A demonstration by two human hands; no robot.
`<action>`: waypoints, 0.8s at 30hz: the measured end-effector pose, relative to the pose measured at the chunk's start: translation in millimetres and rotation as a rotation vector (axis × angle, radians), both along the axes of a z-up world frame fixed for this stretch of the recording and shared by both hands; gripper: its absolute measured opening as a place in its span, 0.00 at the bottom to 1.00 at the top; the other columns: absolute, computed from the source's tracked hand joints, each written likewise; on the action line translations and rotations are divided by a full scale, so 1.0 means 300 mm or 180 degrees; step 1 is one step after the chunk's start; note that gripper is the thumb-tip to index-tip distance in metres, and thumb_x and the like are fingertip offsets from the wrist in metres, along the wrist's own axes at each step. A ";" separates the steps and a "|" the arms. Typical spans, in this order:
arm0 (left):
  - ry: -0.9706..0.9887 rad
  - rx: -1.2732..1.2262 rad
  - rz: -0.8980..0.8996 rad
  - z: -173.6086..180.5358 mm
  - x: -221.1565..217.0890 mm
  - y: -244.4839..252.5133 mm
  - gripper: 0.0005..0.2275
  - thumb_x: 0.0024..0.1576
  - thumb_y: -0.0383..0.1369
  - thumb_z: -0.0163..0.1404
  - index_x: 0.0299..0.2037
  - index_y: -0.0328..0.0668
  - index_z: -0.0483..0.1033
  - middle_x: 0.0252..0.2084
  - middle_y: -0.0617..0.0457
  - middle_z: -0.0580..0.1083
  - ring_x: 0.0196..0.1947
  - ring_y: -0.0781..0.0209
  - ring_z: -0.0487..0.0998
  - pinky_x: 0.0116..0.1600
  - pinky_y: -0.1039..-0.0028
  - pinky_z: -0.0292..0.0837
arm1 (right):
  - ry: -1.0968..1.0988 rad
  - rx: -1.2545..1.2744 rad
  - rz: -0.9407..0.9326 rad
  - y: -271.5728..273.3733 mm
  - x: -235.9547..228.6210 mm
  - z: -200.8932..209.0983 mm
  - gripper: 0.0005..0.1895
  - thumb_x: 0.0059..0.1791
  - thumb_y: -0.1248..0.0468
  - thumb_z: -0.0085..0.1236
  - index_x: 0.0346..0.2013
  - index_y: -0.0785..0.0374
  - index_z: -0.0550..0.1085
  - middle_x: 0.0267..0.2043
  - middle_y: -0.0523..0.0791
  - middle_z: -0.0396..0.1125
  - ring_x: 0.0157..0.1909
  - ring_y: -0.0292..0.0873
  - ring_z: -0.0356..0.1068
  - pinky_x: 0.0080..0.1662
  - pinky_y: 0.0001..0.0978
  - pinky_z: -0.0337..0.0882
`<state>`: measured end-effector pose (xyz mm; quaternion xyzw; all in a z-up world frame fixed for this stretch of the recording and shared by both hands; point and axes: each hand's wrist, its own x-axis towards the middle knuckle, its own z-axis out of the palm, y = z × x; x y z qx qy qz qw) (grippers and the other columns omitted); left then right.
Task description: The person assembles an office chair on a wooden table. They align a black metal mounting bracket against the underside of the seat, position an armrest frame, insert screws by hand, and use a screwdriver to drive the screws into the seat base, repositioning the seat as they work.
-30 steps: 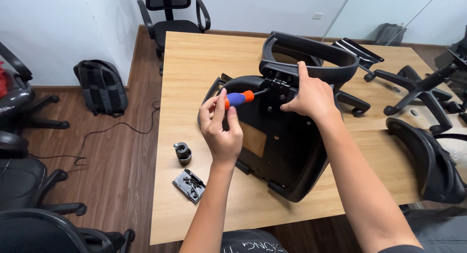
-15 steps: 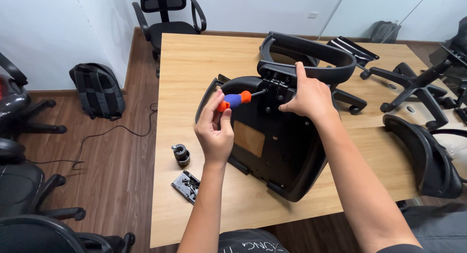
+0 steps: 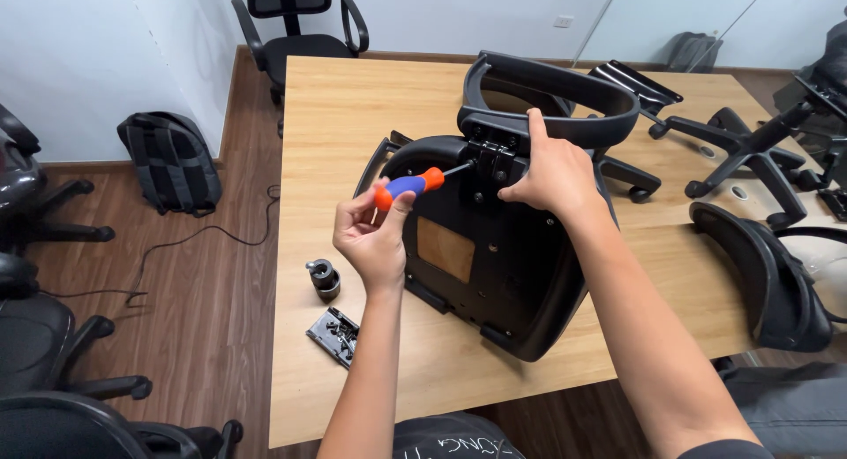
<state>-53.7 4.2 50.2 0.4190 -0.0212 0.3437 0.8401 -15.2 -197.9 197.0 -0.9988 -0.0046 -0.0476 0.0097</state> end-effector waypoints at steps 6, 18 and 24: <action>-0.0366 0.0695 -0.0586 0.157 -0.077 0.033 0.12 0.60 0.19 0.48 0.53 0.35 0.66 0.67 0.36 0.67 0.67 0.59 0.70 0.66 0.76 0.69 | 0.0018 -0.0055 -0.0031 -0.008 0.020 -0.003 0.71 0.29 0.50 0.80 0.76 0.65 0.46 0.41 0.58 0.74 0.48 0.60 0.74 0.52 0.46 0.73; 0.1147 0.2307 0.0738 0.213 -0.107 0.062 0.17 0.63 0.33 0.54 0.61 0.37 0.74 0.35 0.44 0.80 0.28 0.62 0.81 0.35 0.75 0.75 | 0.0079 -0.0009 -0.0155 0.006 0.029 0.003 0.71 0.29 0.51 0.79 0.76 0.64 0.46 0.43 0.58 0.74 0.50 0.59 0.74 0.53 0.46 0.73; 0.0524 0.2552 0.0913 0.185 -0.082 0.097 0.12 0.59 0.25 0.56 0.53 0.37 0.80 0.40 0.42 0.81 0.35 0.58 0.84 0.40 0.73 0.78 | 0.0031 -0.0022 -0.0133 -0.020 0.040 -0.013 0.72 0.28 0.50 0.80 0.76 0.66 0.46 0.43 0.58 0.74 0.50 0.59 0.74 0.54 0.46 0.72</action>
